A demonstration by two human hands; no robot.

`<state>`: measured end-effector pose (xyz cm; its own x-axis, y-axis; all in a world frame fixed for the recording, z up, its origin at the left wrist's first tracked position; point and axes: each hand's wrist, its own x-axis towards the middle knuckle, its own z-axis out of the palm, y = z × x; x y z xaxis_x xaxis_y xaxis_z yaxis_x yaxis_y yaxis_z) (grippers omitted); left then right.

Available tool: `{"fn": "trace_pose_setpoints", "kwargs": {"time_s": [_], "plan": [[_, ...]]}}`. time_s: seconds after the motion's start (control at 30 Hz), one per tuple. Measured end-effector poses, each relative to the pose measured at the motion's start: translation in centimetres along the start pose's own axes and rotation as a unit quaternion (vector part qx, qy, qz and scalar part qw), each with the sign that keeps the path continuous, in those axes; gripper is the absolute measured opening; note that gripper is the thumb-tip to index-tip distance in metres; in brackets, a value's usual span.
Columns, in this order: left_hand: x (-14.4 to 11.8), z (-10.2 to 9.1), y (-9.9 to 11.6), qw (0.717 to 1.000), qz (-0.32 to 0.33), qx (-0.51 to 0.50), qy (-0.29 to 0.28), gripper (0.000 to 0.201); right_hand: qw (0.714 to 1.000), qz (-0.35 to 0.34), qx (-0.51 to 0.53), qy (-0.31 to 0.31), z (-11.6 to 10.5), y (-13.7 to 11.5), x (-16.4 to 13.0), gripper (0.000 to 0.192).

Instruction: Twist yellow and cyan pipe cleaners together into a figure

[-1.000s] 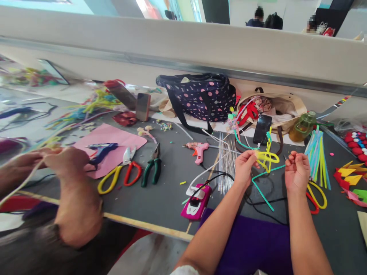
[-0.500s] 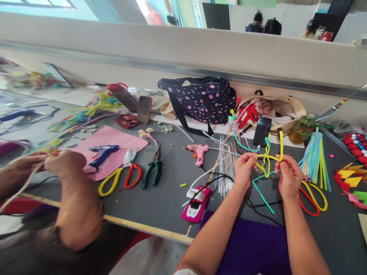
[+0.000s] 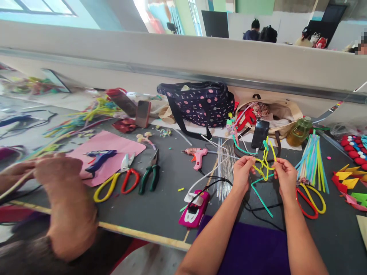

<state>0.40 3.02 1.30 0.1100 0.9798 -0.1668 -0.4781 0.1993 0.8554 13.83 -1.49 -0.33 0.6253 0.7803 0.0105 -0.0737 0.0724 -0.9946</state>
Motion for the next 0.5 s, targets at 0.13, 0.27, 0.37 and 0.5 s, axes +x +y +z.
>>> {"fn": "trace_pose_setpoints", "kwargs": {"time_s": [0.13, 0.27, 0.37, 0.5], "plan": [[0.11, -0.07, -0.06, 1.000, 0.008, 0.002, -0.005, 0.020, 0.997, 0.045, -0.028, -0.057, -0.10, 0.53, 0.12, 0.034], [0.05, -0.18, 0.01, 0.999, 0.016, 0.010, -0.030, 0.020, 0.993, 0.069, -0.028, -0.088, 0.08, 0.84, 0.07, 0.037], [-0.09, -0.28, 0.22, 0.998, 0.013, 0.015, -0.064, 0.021, 0.996, 0.056, -0.003, -0.066, 0.09, 0.80, 0.24, 0.042], [-0.23, -0.33, 0.55, 0.996, 0.004, 0.003, -0.085, 0.023, 0.998, 0.024, 0.052, -0.012, -0.15, 0.27, 0.48, 0.040]]}}
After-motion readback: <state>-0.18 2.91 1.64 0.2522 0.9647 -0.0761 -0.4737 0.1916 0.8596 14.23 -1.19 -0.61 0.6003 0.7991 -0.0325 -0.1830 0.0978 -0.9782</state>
